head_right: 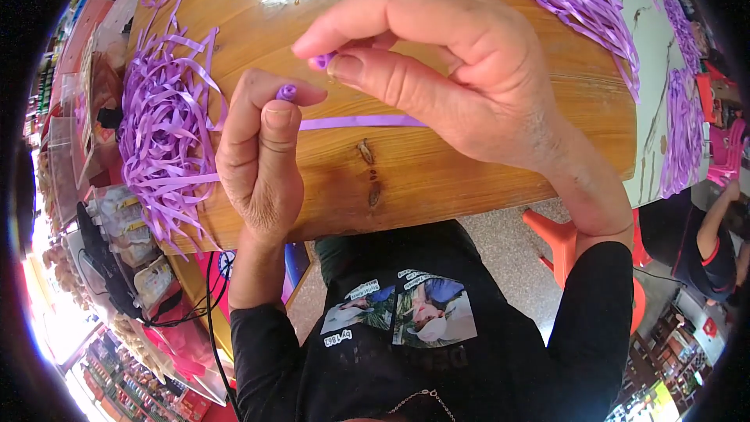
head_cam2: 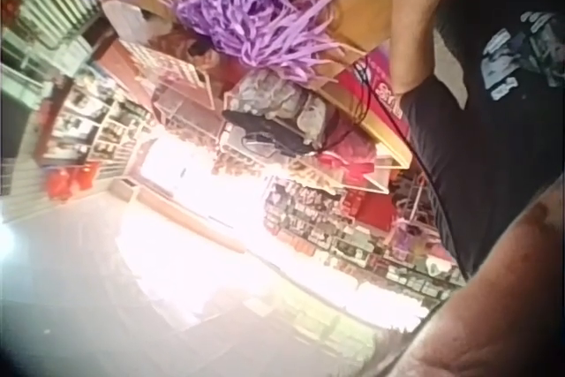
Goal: The person picks up a purple ribbon from a pile on a wooden table and ties a series of knots into it by hand. They then pull the ribbon through the knots to form a small flower shape before placing it aside and repeating the process.
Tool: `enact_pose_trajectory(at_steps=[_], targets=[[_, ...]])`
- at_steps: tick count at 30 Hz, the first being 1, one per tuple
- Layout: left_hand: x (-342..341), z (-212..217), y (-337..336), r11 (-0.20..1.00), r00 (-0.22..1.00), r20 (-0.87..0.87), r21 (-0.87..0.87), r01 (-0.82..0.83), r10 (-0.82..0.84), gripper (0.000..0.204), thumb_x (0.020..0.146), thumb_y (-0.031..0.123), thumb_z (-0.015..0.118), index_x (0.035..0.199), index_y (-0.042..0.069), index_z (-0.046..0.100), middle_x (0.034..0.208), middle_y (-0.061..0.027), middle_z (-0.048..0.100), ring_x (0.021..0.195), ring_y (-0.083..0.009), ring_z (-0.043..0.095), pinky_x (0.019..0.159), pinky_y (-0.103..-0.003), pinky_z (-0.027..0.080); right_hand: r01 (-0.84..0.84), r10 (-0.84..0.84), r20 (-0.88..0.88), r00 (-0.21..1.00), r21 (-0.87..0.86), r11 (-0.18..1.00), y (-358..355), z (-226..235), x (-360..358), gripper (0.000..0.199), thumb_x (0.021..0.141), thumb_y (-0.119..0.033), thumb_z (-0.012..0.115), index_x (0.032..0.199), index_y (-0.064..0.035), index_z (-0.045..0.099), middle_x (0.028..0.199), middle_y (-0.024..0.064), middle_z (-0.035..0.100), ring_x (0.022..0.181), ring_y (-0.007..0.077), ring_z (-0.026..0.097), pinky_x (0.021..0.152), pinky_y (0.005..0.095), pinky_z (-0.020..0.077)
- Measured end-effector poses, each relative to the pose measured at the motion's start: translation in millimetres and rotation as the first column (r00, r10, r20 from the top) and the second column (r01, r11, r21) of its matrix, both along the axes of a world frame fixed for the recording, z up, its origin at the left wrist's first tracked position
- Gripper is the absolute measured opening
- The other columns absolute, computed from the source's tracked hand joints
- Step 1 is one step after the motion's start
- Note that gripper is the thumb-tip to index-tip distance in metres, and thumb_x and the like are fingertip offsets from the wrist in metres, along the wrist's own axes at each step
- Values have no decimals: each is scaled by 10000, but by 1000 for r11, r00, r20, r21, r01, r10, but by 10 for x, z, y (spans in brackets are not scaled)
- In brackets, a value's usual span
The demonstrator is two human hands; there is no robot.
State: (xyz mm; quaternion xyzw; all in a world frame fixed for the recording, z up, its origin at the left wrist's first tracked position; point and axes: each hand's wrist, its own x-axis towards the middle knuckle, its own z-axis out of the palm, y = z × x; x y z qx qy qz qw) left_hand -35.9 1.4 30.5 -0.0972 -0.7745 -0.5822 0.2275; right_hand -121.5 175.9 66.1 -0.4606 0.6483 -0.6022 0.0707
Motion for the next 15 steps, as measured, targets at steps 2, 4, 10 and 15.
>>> enact_pose_trajectory(at_steps=[2,4,10,15], targets=[[-6,-9,1,998,1000,-18,-59,-20,19,93,877,82,582,872,-8,605,778,-66,564,703,-165,475,634,-261,397,3,0,-75,997,33,999,-23,8,-15,218,832,87,555,1041,51,604,946,118,600,843,153,570,713,237,435],[-17,-38,-8,997,999,-42,-78,-16,13,81,867,72,592,874,-8,604,764,-65,558,688,-168,467,619,-266,392,4,5,-150,989,64,998,-43,-5,-34,212,834,76,560,1038,48,614,929,112,610,833,150,575,701,232,433],[-37,-83,6,993,991,-135,-117,-32,16,75,823,28,628,874,-18,599,729,-73,552,611,-174,447,538,-272,373,-10,27,-199,980,89,996,-57,-84,19,238,821,61,589,1057,46,617,912,105,617,802,140,573,669,233,436],[-39,-115,10,986,981,-194,-157,-56,24,93,803,27,648,861,-26,597,711,-75,550,572,-175,443,491,-273,359,35,-19,161,987,-97,995,-81,-187,77,209,770,85,633,977,54,619,893,144,625,755,175,586,648,254,452]])
